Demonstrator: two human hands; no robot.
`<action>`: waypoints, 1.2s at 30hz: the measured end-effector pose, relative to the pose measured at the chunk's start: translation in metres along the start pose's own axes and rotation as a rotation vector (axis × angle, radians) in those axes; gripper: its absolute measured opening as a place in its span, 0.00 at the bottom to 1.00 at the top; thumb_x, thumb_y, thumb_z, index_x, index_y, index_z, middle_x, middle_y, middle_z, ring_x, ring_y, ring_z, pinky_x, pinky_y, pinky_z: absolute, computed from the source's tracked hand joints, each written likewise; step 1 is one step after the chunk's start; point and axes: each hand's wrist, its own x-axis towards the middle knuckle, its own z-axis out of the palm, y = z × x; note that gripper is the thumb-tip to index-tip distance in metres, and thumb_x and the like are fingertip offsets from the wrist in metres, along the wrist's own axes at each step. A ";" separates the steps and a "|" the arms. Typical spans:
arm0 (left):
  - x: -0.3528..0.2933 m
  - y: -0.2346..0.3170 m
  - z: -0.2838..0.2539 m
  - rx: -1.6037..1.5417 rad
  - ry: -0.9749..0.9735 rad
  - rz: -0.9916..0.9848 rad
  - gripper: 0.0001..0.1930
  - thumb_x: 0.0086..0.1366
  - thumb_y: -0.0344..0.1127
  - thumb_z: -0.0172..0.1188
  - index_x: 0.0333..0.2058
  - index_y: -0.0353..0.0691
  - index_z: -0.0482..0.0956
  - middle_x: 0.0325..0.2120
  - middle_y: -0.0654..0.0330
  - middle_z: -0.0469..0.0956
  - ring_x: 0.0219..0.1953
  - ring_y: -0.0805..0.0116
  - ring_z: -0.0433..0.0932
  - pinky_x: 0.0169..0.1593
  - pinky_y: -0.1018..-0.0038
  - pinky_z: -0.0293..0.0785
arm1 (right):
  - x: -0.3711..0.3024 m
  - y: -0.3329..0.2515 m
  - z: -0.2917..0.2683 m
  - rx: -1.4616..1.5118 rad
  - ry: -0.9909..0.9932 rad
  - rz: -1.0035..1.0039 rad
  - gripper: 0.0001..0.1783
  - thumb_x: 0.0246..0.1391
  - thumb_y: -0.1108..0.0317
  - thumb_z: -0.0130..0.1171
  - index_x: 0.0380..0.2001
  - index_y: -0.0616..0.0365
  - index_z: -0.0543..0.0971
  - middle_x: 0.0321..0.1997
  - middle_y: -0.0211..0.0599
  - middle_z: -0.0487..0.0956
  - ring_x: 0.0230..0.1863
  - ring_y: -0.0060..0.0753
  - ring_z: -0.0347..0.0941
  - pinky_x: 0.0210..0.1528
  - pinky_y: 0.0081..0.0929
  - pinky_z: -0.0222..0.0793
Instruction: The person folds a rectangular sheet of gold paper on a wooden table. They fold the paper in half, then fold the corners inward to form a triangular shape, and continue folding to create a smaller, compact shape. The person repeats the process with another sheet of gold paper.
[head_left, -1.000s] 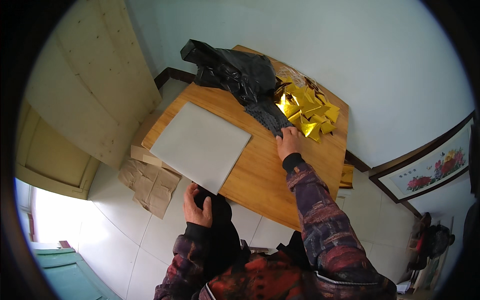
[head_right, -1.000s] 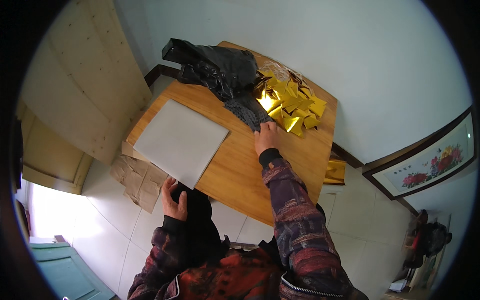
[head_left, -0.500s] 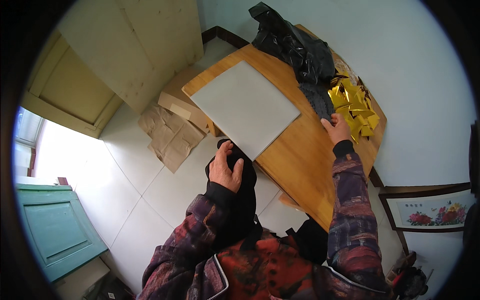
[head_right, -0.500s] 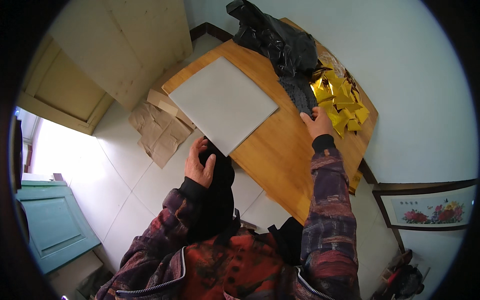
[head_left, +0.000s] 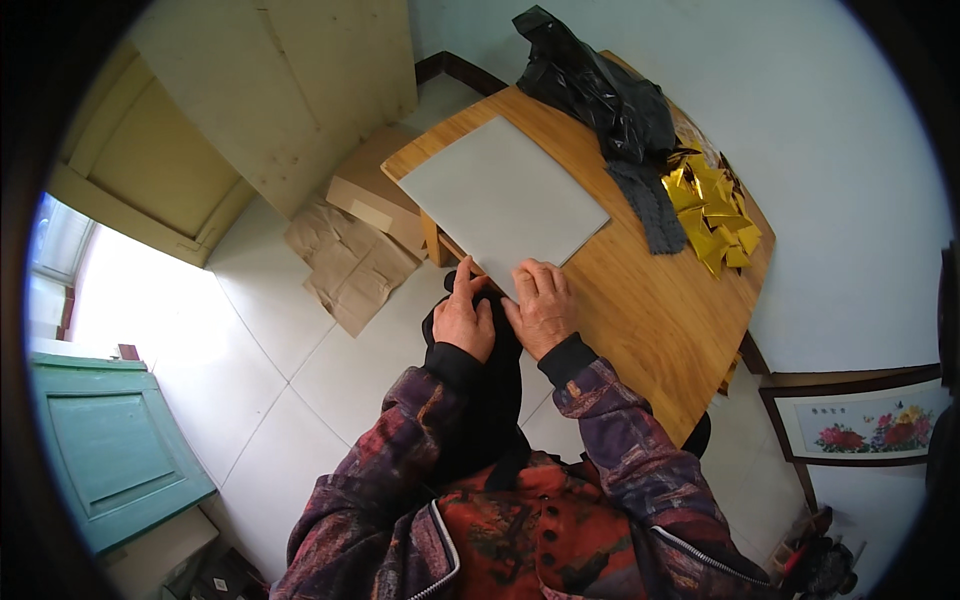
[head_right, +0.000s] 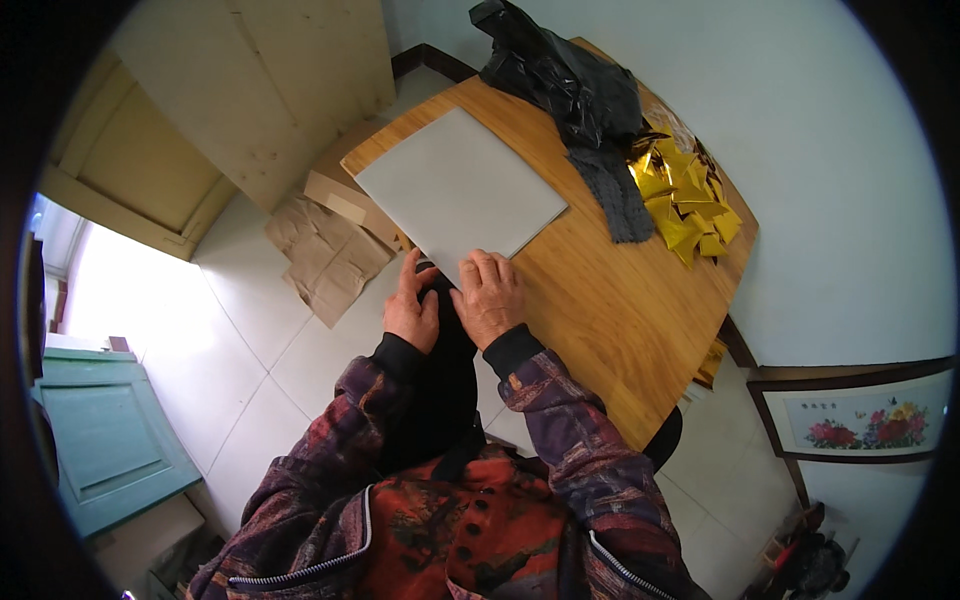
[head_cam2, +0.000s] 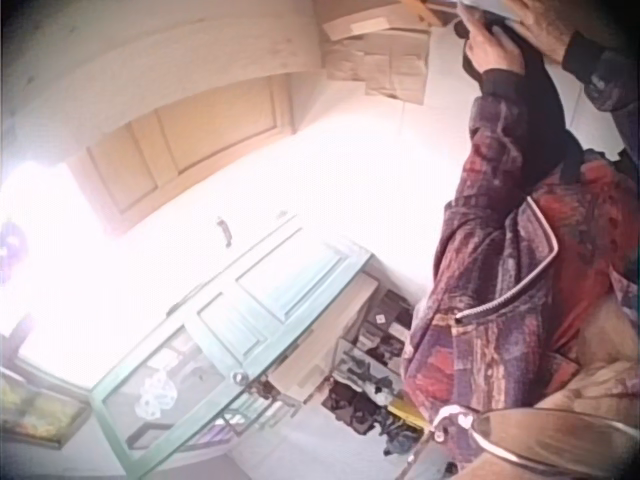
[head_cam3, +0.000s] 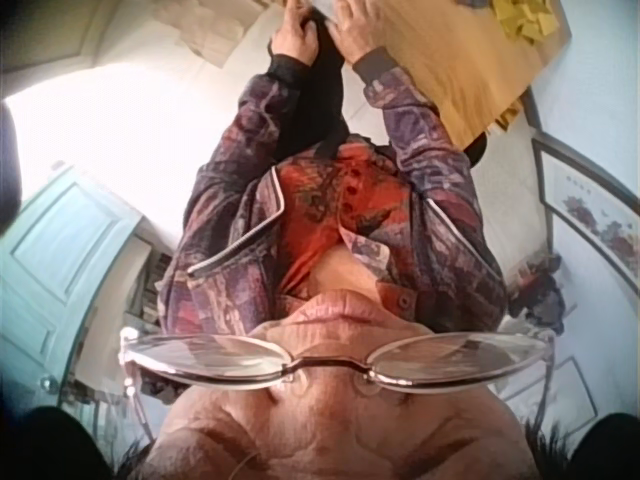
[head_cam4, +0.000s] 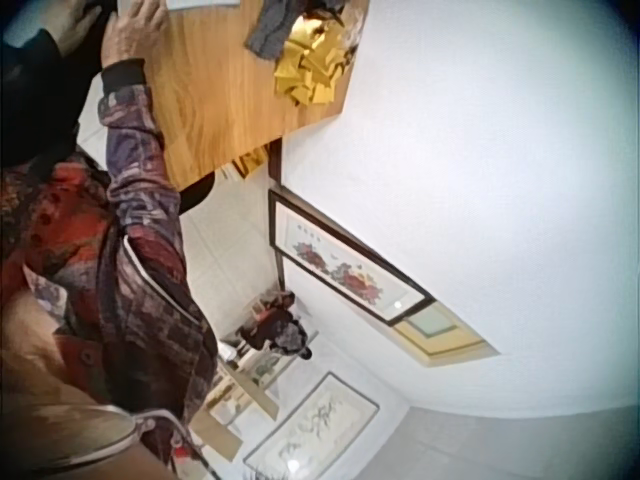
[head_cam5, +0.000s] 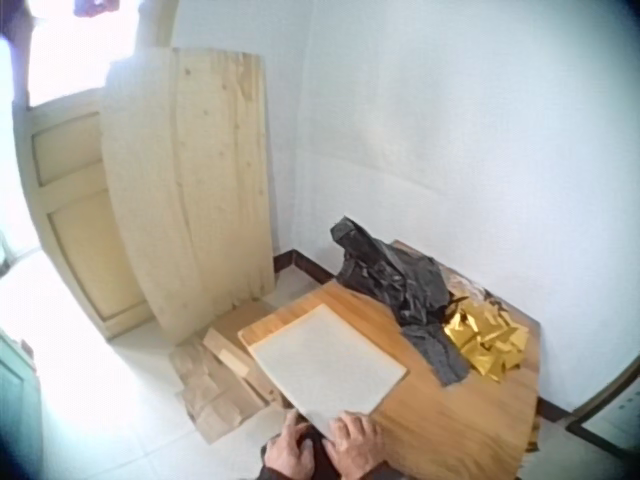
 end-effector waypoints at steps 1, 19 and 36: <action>0.000 -0.001 0.000 0.019 0.003 0.004 0.35 0.59 0.24 0.53 0.66 0.44 0.56 0.45 0.52 0.81 0.45 0.48 0.80 0.51 0.61 0.75 | 0.002 0.001 0.002 -0.035 -0.017 0.010 0.19 0.46 0.64 0.68 0.40 0.59 0.75 0.52 0.39 0.73 0.56 0.46 0.68 0.54 0.43 0.67; 0.001 -0.001 0.000 0.066 -0.081 -0.001 0.39 0.60 0.30 0.57 0.68 0.42 0.50 0.50 0.57 0.77 0.51 0.60 0.77 0.58 0.62 0.66 | 0.023 -0.005 -0.015 0.201 -0.066 0.249 0.07 0.52 0.68 0.56 0.24 0.57 0.74 0.30 0.39 0.78 0.37 0.50 0.75 0.38 0.45 0.71; 0.000 -0.005 0.008 0.154 0.003 0.056 0.41 0.60 0.35 0.60 0.68 0.38 0.48 0.51 0.57 0.78 0.49 0.57 0.79 0.52 0.63 0.74 | 0.024 0.008 -0.010 0.514 -0.037 0.486 0.07 0.54 0.65 0.58 0.26 0.56 0.78 0.27 0.43 0.81 0.30 0.52 0.77 0.32 0.43 0.72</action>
